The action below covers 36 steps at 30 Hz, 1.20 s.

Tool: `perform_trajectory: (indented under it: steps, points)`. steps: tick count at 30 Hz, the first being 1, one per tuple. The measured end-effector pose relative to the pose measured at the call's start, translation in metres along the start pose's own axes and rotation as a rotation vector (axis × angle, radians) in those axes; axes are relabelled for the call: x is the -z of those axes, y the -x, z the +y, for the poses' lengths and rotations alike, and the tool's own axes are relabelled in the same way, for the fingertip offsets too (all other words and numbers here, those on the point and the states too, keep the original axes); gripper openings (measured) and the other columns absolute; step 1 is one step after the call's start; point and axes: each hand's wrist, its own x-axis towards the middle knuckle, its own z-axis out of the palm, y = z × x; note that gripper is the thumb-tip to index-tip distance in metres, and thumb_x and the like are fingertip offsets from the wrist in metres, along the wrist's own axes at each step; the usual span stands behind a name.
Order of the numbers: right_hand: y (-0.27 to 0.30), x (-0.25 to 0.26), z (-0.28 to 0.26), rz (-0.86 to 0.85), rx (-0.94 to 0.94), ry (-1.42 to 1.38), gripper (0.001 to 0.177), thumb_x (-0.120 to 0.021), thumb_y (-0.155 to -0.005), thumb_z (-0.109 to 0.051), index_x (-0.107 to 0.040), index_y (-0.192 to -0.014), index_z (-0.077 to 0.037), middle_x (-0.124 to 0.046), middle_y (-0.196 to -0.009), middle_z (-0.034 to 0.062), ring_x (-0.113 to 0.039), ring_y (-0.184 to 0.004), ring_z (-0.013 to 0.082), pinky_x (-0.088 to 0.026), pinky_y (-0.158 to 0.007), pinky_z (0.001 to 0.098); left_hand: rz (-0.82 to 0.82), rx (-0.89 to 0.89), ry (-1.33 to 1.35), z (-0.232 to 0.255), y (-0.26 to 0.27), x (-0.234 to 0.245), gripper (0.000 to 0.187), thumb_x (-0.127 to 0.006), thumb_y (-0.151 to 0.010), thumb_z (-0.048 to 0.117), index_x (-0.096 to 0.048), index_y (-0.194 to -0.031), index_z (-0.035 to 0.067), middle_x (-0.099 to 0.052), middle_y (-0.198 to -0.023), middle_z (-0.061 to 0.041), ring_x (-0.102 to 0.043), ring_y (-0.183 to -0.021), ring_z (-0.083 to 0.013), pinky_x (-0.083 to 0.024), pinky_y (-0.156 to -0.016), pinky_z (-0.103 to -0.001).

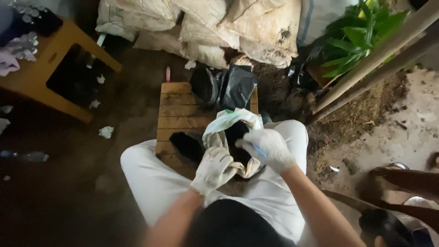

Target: Filling a small plastic bag with soil using a spoon

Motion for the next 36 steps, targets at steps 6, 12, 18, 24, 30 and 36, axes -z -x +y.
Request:
perform_trajectory:
  steps: [6, 12, 18, 24, 30, 36]
  points:
    - [-0.022, -0.08, 0.036, 0.014, -0.309, -0.203, 0.015, -0.06, -0.096, -0.037, -0.067, -0.085, -0.028, -0.072, -0.083, 0.0021, -0.074, -0.088, 0.0311, -0.061, -0.075, 0.0398, -0.006, 0.055, -0.071, 0.001, 0.009, -0.01, 0.021, -0.078, -0.067, 0.029, -0.062, -0.078, 0.019, -0.063, -0.081, 0.002, -0.068, -0.087, -0.0207, -0.051, -0.079, -0.037]
    - [0.014, -0.129, 0.04, -0.069, -0.315, -0.055, 0.017, -0.06, -0.088, -0.052, -0.07, -0.095, -0.04, -0.076, -0.088, -0.0084, -0.074, -0.096, 0.0159, -0.061, -0.083, 0.0292, 0.009, 0.018, 0.065, -0.002, -0.003, 0.001, 0.019, -0.076, -0.075, 0.026, -0.063, -0.076, 0.013, -0.061, -0.077, -0.003, -0.068, -0.079, -0.0257, -0.053, -0.071, -0.039]
    - [0.046, -0.089, 0.027, -0.226, -0.066, -0.044, 0.03, -0.061, -0.088, -0.04, -0.064, -0.117, -0.032, -0.069, -0.104, -0.0073, -0.067, -0.114, 0.0156, -0.055, -0.094, 0.0316, -0.014, 0.004, 0.065, -0.003, -0.005, 0.003, 0.017, -0.074, -0.072, 0.023, -0.059, -0.075, 0.015, -0.056, -0.073, -0.003, -0.065, -0.072, -0.0265, -0.052, -0.065, -0.039]
    - [0.039, -0.061, 0.022, 0.02, -0.261, -0.189, 0.024, -0.066, -0.084, -0.039, -0.074, -0.105, -0.033, -0.077, -0.097, -0.0052, -0.073, -0.1, 0.0141, -0.059, -0.087, 0.034, 0.048, -0.021, -0.01, -0.004, 0.002, -0.003, 0.016, -0.071, -0.073, 0.019, -0.056, -0.074, 0.018, -0.053, -0.073, 0.001, -0.064, -0.073, -0.023, -0.05, -0.069, -0.037]
    - [0.022, -0.044, -0.007, 0.016, -0.645, -0.268, 0.022, -0.063, -0.086, -0.056, -0.076, -0.1, -0.046, -0.078, -0.095, -0.0181, -0.073, -0.099, 0.0061, -0.059, -0.083, 0.0263, 0.061, 0.01, -0.09, -0.006, 0.018, -0.017, 0.02, -0.077, -0.071, 0.029, -0.062, -0.079, 0.018, -0.061, -0.079, 0.0, -0.069, -0.085, -0.0218, -0.052, -0.082, -0.038]
    - [0.027, -0.084, 0.004, 0.314, -0.594, -0.686, 0.037, -0.053, -0.105, -0.022, -0.075, -0.079, -0.008, -0.075, -0.073, 0.0118, -0.077, -0.087, 0.0257, -0.059, -0.085, 0.0357, -0.049, 0.038, -0.022, -0.009, 0.021, -0.016, 0.027, -0.08, -0.07, 0.033, -0.065, -0.081, 0.015, -0.063, -0.082, -0.002, -0.07, -0.089, -0.0232, -0.054, -0.081, -0.042]
